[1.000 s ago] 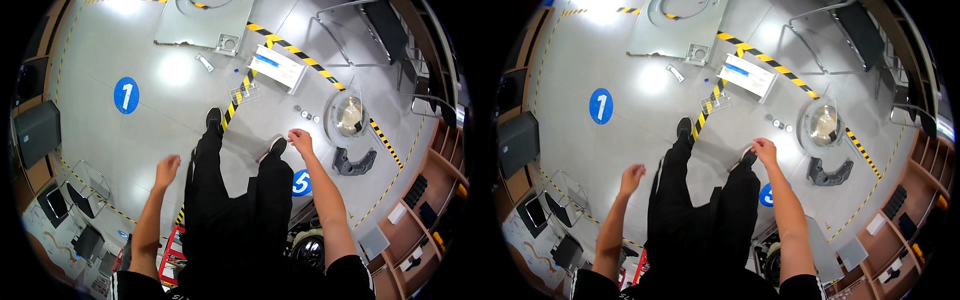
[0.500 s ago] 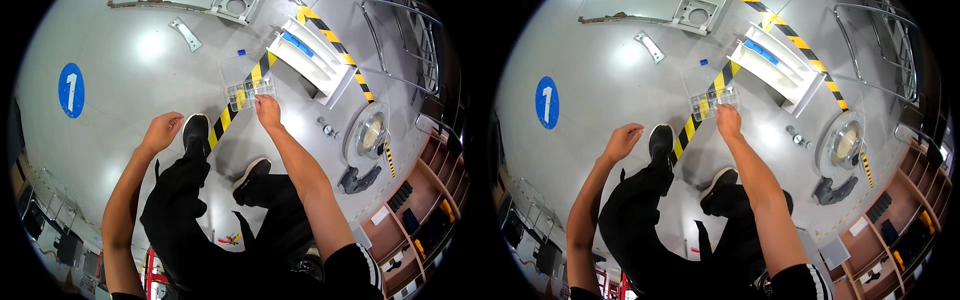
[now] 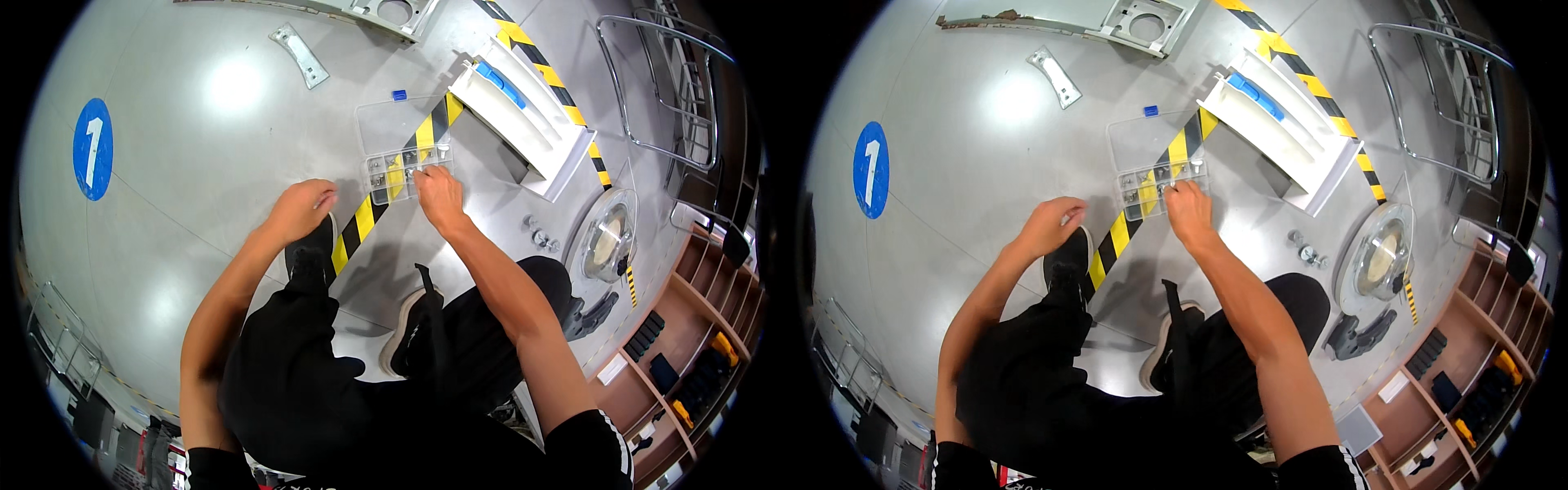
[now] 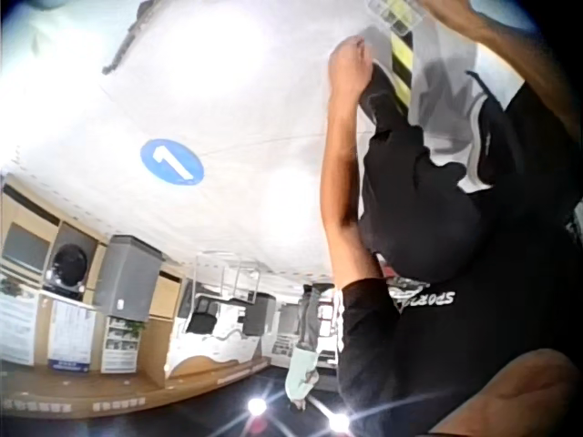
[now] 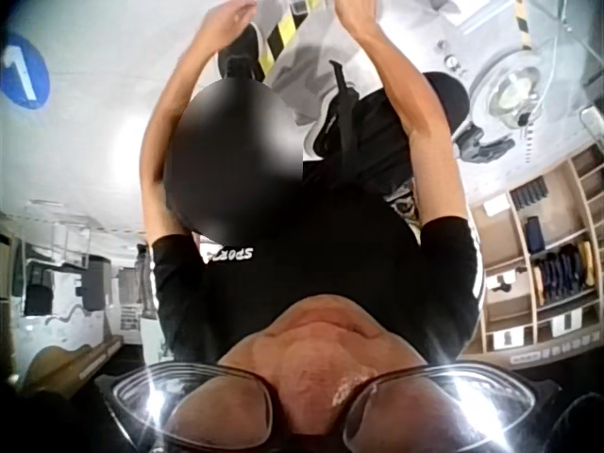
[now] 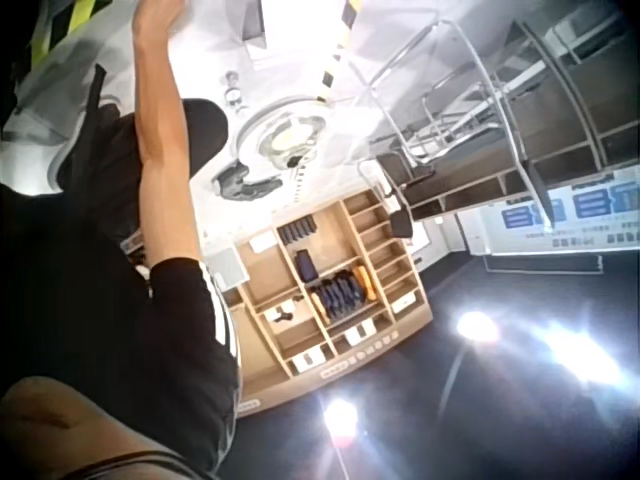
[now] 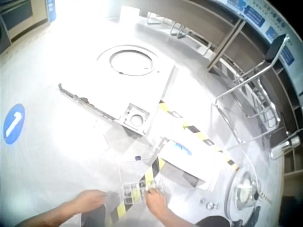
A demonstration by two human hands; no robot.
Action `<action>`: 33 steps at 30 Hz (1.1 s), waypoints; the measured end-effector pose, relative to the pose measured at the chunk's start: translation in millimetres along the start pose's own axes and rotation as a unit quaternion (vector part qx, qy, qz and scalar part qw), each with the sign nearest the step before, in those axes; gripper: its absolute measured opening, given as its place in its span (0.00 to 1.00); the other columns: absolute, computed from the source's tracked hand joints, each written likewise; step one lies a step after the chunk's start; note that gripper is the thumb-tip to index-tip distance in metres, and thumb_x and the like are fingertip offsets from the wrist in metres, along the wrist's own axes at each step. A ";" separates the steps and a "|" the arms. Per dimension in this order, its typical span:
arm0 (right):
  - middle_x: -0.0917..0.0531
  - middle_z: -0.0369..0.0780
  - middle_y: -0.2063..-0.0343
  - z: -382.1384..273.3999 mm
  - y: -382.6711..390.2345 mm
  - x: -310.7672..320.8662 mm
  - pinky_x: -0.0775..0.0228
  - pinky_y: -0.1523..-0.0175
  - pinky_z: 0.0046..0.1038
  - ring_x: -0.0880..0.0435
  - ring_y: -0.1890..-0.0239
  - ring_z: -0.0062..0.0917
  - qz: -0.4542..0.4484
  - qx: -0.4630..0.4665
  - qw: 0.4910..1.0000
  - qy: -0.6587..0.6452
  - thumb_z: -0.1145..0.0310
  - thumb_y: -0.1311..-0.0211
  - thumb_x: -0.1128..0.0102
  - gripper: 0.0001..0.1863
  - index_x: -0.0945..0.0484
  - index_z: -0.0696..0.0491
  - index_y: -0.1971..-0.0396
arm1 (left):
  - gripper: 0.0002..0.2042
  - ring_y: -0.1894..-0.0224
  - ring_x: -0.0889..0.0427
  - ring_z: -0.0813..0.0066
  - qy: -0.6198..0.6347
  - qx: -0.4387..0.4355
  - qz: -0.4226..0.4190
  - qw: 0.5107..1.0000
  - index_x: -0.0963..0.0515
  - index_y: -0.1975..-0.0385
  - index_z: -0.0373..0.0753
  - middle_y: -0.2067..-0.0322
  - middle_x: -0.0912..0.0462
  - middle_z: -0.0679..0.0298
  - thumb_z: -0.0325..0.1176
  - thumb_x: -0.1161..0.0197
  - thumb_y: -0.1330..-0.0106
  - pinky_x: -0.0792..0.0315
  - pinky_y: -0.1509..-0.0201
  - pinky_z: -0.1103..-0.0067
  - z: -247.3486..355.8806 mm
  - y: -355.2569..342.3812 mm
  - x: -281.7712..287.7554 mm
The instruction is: The person works on a washing machine by disconnecting wires, removing screws with a power drill and a screwdriver, and then fitting a black rubber seal onto the front drum opening.
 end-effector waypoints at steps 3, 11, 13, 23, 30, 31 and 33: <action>0.22 0.45 0.72 5.5 -1.4 -9.6 0.28 0.65 0.41 0.22 0.65 0.42 -0.041 -0.054 0.998 -0.011 0.68 0.43 0.43 0.08 0.21 0.56 0.71 | 0.12 0.63 0.21 0.59 -0.086 -0.064 -0.054 0.993 0.24 0.58 0.37 0.62 0.21 0.56 0.28 0.44 0.41 0.26 0.59 0.70 9.6 -7.8 -27.1; 0.22 0.45 0.69 12.5 -4.1 -12.4 0.28 0.61 0.42 0.21 0.62 0.42 -0.080 -0.208 0.973 -0.052 0.65 0.43 0.42 0.09 0.22 0.55 0.71 | 0.21 0.48 0.29 0.58 -0.229 -0.197 -0.101 0.948 0.28 0.52 0.34 0.49 0.30 0.57 0.24 0.41 0.50 0.30 0.48 0.71 25.0 -19.6 -86.4; 0.22 0.45 0.69 15.1 -3.6 -13.0 0.28 0.60 0.41 0.21 0.62 0.42 -0.056 -0.210 0.974 -0.068 0.64 0.43 0.41 0.08 0.21 0.54 0.70 | 0.22 0.47 0.30 0.59 -0.243 -0.227 -0.087 0.939 0.28 0.53 0.32 0.49 0.31 0.56 0.23 0.42 0.51 0.31 0.46 0.71 23.0 -22.5 -88.1; 0.21 0.42 0.70 8.6 -8.6 -12.0 0.28 0.63 0.39 0.21 0.65 0.39 -0.063 -0.102 0.993 -0.019 0.64 0.47 0.38 0.08 0.20 0.53 0.72 | 0.18 0.44 0.31 0.58 -0.234 -0.262 -0.044 0.935 0.26 0.56 0.31 0.50 0.29 0.54 0.22 0.43 0.50 0.34 0.41 0.71 20.6 -26.8 -81.6; 0.20 0.43 0.71 12.7 -13.5 -14.2 0.28 0.63 0.39 0.20 0.66 0.39 -0.083 -0.181 0.980 -0.025 0.63 0.47 0.37 0.09 0.19 0.54 0.74 | 0.18 0.46 0.30 0.58 -0.219 -0.247 -0.036 0.943 0.25 0.58 0.31 0.51 0.29 0.54 0.21 0.42 0.52 0.32 0.42 0.72 23.2 -27.6 -78.8; 0.20 0.43 0.70 14.3 -13.0 -14.3 0.28 0.63 0.39 0.19 0.66 0.39 -0.080 -0.195 0.977 -0.041 0.63 0.48 0.37 0.10 0.19 0.54 0.75 | 0.18 0.46 0.30 0.58 -0.217 -0.244 -0.036 0.944 0.25 0.58 0.31 0.51 0.29 0.54 0.21 0.42 0.52 0.32 0.42 0.72 23.2 -27.8 -78.6; 0.19 0.44 0.70 16.0 -12.9 -14.3 0.28 0.63 0.39 0.19 0.67 0.40 -0.083 -0.220 0.970 -0.058 0.62 0.48 0.37 0.10 0.19 0.55 0.76 | 0.18 0.46 0.30 0.58 -0.217 -0.239 -0.034 0.946 0.25 0.58 0.31 0.51 0.29 0.54 0.20 0.42 0.53 0.32 0.42 0.72 22.6 -28.5 -78.7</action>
Point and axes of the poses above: each hand's wrist, its own y-axis away from the middle knuckle, its own x-axis out of the back of the hand, z = x × y, the point moved 8 cm from there along -y, towards the middle knuckle
